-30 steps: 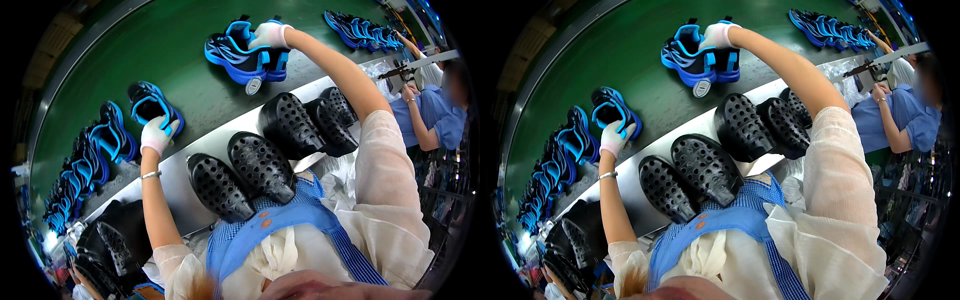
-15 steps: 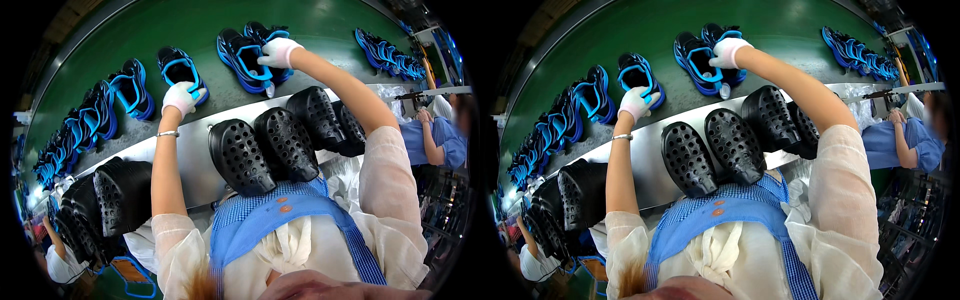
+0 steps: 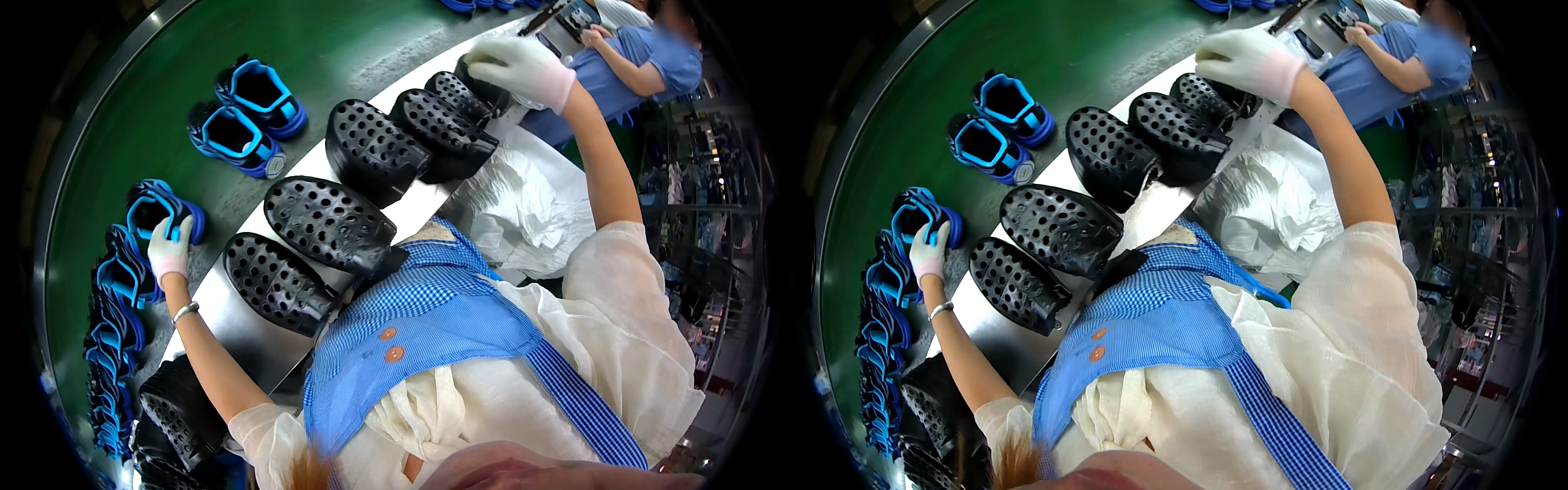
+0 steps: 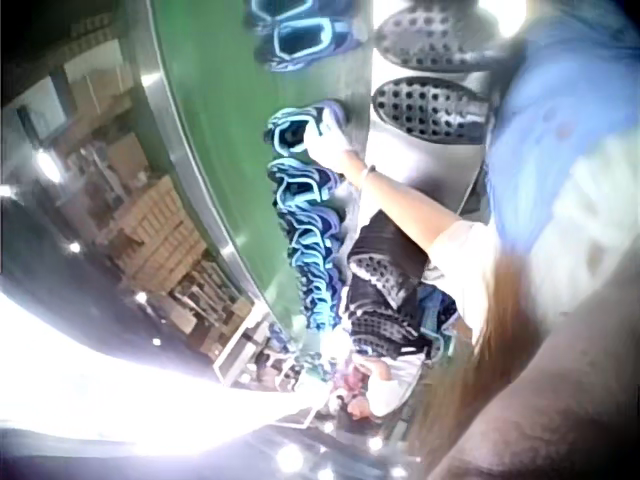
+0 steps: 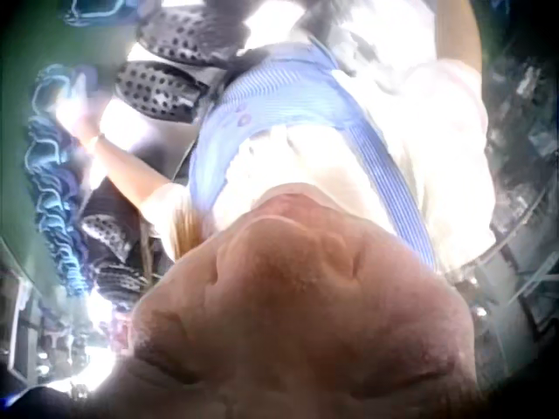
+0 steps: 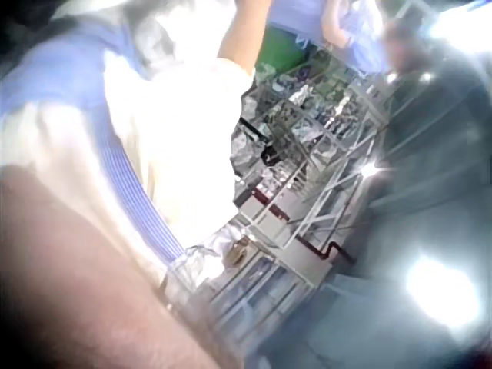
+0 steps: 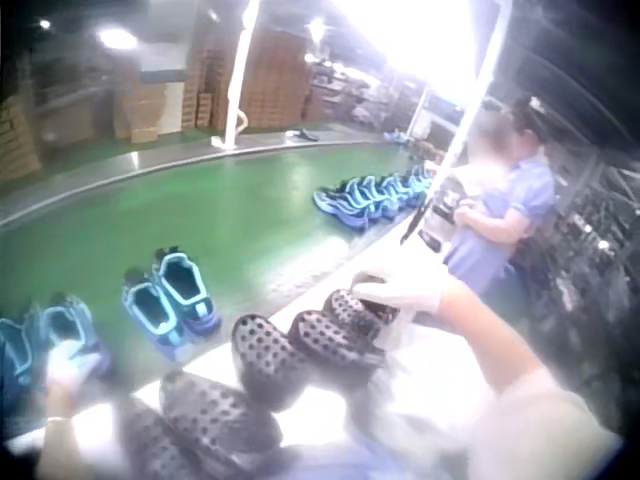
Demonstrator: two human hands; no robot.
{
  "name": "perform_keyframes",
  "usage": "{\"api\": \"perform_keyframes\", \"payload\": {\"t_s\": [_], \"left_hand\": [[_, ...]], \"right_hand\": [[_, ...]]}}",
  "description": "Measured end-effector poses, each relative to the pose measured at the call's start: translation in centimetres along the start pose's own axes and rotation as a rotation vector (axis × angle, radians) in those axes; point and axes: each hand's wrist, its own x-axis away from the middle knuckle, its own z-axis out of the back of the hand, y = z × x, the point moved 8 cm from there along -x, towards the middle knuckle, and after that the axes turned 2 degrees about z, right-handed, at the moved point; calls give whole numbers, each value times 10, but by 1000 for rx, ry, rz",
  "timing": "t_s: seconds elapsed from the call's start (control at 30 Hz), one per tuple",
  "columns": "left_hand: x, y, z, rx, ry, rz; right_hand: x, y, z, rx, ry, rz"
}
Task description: The person places black plastic shoe components into blue and black sneakers on an assembly line. The person handles multiple sneakers one by one, inserting a black component into each shoe before moving on to the next one.
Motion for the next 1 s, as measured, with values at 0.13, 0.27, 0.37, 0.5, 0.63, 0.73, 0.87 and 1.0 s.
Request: {"api": "perform_keyframes", "payload": {"t_s": [0.13, 0.27, 0.37, 0.5, 0.63, 0.73, 0.87, 1.0], "left_hand": [[-2, -13, 7, -121, 11, 6], [11, 13, 32, -331, -21, 27], [18, 44, 51, -322, 59, -34], [24, 66, 60, -227, 133, -139], [25, 80, 57, -201, 136, -195], [25, 101, 58, -105, 114, -250], [28, 100, 62, -74, 116, -269], [27, 117, 62, -10, 127, -324]], "right_hand": [[50, 46, -41, 33, -92, -139], [61, 69, -85, 49, -127, -213], [59, 80, -101, 46, -146, -228], [54, 84, -102, 51, -147, -164], [49, 82, -101, 44, -166, -127], [51, 88, -98, 41, -121, -55], [47, 74, -67, 30, -88, -126], [36, 66, -23, 138, 61, -68]]}}
